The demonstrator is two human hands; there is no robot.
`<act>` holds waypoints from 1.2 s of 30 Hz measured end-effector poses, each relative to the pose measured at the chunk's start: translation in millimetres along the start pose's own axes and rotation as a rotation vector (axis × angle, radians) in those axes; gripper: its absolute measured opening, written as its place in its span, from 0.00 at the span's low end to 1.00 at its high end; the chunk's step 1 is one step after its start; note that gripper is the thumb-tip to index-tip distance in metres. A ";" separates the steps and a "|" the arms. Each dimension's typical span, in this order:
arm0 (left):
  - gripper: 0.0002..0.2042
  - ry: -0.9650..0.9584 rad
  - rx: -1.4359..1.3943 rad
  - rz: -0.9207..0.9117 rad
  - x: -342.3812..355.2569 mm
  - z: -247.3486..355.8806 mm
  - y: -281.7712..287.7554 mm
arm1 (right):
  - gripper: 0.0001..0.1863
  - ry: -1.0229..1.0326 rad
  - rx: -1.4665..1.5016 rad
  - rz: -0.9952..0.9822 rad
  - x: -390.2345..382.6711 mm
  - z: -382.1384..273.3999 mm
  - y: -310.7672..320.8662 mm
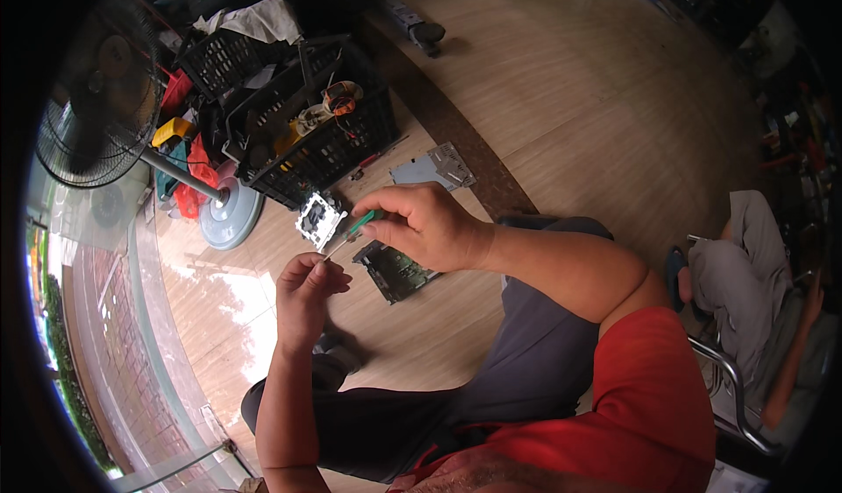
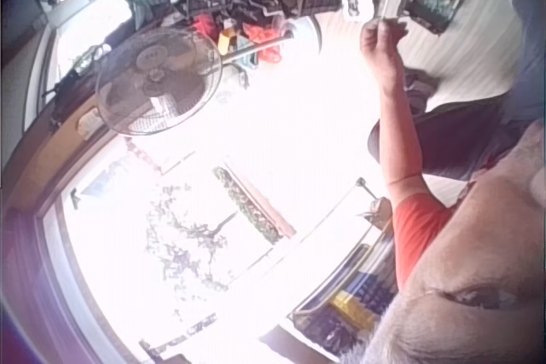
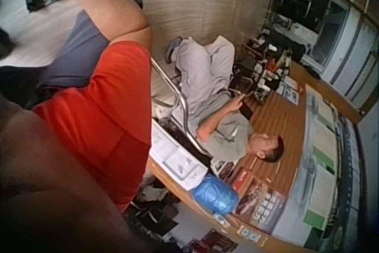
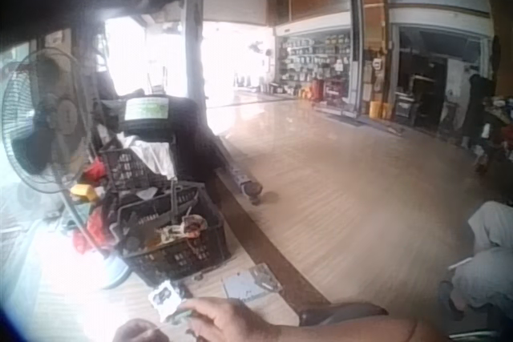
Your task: The person uses a screwdriver to manipulate and inspect components on a green circuit board within a metal enclosure while sitting on a tiled floor.
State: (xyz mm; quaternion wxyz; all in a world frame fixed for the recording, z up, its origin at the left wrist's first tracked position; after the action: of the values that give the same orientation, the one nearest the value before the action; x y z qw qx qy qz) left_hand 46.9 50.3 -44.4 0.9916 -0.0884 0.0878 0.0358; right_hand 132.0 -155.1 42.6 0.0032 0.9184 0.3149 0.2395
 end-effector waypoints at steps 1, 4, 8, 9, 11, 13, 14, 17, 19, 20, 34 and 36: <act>0.07 0.001 0.000 -0.010 0.1 -0.1 -0.9 | 0.10 -0.004 -0.001 0.002 -0.1 0.3 0.4; 0.07 0.009 -0.002 -0.017 -0.1 -0.7 -1.5 | 0.10 -0.005 -0.014 -0.004 0.0 -0.2 1.2; 0.09 0.021 -0.010 -0.012 -0.1 -0.5 -1.5 | 0.10 -0.012 -0.005 -0.005 -0.3 -0.3 0.7; 0.09 0.021 -0.010 -0.012 -0.1 -0.3 -1.4 | 0.10 -0.015 -0.004 -0.005 -0.5 0.6 0.6; 0.09 0.020 -0.001 -0.017 -0.3 0.1 -1.5 | 0.10 -0.017 -0.002 -0.005 -0.4 0.8 0.2; 0.09 0.024 -0.008 -0.018 -0.1 -0.3 -1.4 | 0.10 0.000 -0.018 -0.003 -0.2 -1.1 0.4; 0.09 0.027 -0.015 -0.019 0.0 -0.7 -1.5 | 0.10 0.000 -0.018 -0.004 -0.2 -1.2 0.5; 0.09 0.019 -0.024 -0.018 1.0 -1.7 -0.5 | 0.11 0.012 -0.033 -0.008 -0.2 -2.5 0.9; 0.09 0.016 -0.033 -0.014 0.7 -1.1 -0.8 | 0.12 0.013 -0.055 -0.015 -0.1 -3.2 1.0; 0.09 0.014 -0.041 -0.011 0.4 -0.8 -0.6 | 0.12 0.013 -0.054 -0.016 0.1 -2.8 0.9; 0.08 -0.003 -0.049 -0.001 -0.2 -1.3 0.1 | 0.12 0.046 -0.054 -0.013 0.2 -4.4 0.9; 0.08 -0.005 -0.049 0.000 -0.2 -0.4 0.1 | 0.12 0.047 -0.035 -0.011 0.4 -3.4 0.6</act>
State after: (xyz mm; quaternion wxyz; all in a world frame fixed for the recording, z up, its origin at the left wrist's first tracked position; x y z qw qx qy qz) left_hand 46.5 50.2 -44.8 0.9893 -0.1124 0.0843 0.0384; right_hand 131.1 -155.9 45.9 0.0131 0.9105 0.3159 0.2666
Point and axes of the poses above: each hand's wrist, its own x-axis towards the middle knuckle, its own y-axis out of the back of the hand, z = x × y, the point moved 5 cm from there along x, towards the middle knuckle, and after that the axes turned 9 degrees about x, right-handed, at the moved point
